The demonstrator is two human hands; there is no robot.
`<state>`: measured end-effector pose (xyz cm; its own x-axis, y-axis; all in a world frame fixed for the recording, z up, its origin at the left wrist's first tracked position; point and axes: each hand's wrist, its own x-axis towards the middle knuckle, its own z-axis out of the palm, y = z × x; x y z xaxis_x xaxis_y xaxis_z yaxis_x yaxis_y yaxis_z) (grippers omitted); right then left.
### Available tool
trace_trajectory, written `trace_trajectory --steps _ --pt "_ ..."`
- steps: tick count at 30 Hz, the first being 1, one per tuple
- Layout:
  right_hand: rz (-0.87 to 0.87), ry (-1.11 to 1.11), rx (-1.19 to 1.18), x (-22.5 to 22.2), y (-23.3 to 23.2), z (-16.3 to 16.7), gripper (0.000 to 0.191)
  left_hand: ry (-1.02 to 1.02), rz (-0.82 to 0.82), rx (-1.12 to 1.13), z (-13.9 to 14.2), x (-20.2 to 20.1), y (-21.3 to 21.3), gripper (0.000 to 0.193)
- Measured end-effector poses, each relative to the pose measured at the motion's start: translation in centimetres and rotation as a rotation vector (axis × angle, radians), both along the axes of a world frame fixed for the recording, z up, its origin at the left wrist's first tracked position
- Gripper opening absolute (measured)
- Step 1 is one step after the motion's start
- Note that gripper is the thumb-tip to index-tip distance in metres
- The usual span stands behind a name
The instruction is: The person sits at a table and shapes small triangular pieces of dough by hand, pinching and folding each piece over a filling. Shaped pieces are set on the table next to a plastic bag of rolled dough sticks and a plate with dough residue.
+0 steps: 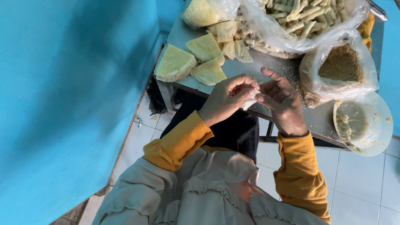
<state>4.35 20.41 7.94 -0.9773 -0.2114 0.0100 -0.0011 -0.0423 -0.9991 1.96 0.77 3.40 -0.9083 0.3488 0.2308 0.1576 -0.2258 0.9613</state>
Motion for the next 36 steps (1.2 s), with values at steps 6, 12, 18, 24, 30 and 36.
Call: trace_trajectory --steps 6,12,18,24,30,36 --pt "0.020 -0.027 -0.117 0.4 0.4 -0.6 0.060 -0.195 -0.252 0.288 -1.9 -0.7 0.1 0.014" --pt "-0.043 -0.016 -0.009 0.3 -0.2 -0.3 0.057 -0.198 -0.185 0.260 -2.1 -1.0 -0.4 0.021" --pt "-0.140 0.059 0.120 0.4 -0.3 -0.6 0.054 0.140 0.117 0.053 -1.0 -1.0 -0.5 0.018" --pt "-0.224 0.266 0.637 0.2 -0.7 -0.7 0.045 0.488 0.334 -0.507 -0.8 -1.4 -1.2 0.040" --pt "-0.333 0.439 0.912 2.4 -0.2 0.3 0.046 0.816 0.310 -0.818 -2.5 -0.2 -2.7 0.031" --pt "-0.290 0.449 0.891 2.3 -0.6 0.2 0.044 1.015 0.288 -0.843 -4.2 -0.3 -3.6 0.038"
